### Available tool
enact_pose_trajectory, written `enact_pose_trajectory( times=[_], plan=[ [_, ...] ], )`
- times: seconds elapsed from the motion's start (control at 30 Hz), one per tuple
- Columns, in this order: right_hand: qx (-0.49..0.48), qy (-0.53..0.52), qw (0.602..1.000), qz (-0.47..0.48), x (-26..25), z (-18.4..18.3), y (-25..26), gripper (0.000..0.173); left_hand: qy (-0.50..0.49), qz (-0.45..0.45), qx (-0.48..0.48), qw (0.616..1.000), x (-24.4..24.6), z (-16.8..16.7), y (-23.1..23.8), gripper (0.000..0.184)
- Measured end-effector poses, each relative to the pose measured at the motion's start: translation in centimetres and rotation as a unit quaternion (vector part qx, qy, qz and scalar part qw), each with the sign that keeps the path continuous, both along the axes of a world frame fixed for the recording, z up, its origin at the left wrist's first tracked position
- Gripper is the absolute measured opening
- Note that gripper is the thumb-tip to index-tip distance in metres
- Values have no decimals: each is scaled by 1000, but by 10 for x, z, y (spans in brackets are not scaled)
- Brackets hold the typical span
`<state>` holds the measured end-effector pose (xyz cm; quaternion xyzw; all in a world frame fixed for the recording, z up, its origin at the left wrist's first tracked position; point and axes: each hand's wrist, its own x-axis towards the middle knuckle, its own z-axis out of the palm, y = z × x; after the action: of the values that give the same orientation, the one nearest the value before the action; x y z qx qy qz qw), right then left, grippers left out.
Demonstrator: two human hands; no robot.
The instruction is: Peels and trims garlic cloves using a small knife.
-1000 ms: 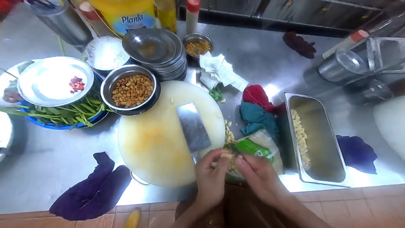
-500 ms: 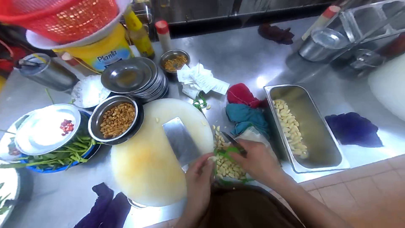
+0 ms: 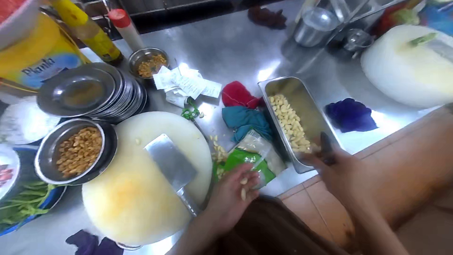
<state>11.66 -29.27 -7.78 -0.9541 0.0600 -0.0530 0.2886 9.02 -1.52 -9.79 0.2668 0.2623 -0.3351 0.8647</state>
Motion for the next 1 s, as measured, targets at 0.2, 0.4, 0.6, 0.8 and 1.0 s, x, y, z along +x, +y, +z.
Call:
enact_pose_trajectory(
  times=[0.2, 0.4, 0.6, 0.8, 1.0],
  plan=[
    [14, -18, 998, 51, -10, 9, 15, 46, -42, 24, -61, 997, -6, 14, 4, 48],
    [95, -19, 943, 317, -15, 4, 90, 30, -72, 14, -25, 997, -13, 18, 5, 69],
    [96, -32, 930, 354, -19, -5, 91, 29, -31, 37, -1, 999, -15, 11, 10, 66],
    [163, 11, 899, 407, -19, -9, 109, 26, -108, 12, 13, 994, -19, 8, 15, 70],
    [193, 44, 888, 416, -14, -18, 116, 23, -139, 25, -49, 989, -23, 0, 18, 64]
  ],
)
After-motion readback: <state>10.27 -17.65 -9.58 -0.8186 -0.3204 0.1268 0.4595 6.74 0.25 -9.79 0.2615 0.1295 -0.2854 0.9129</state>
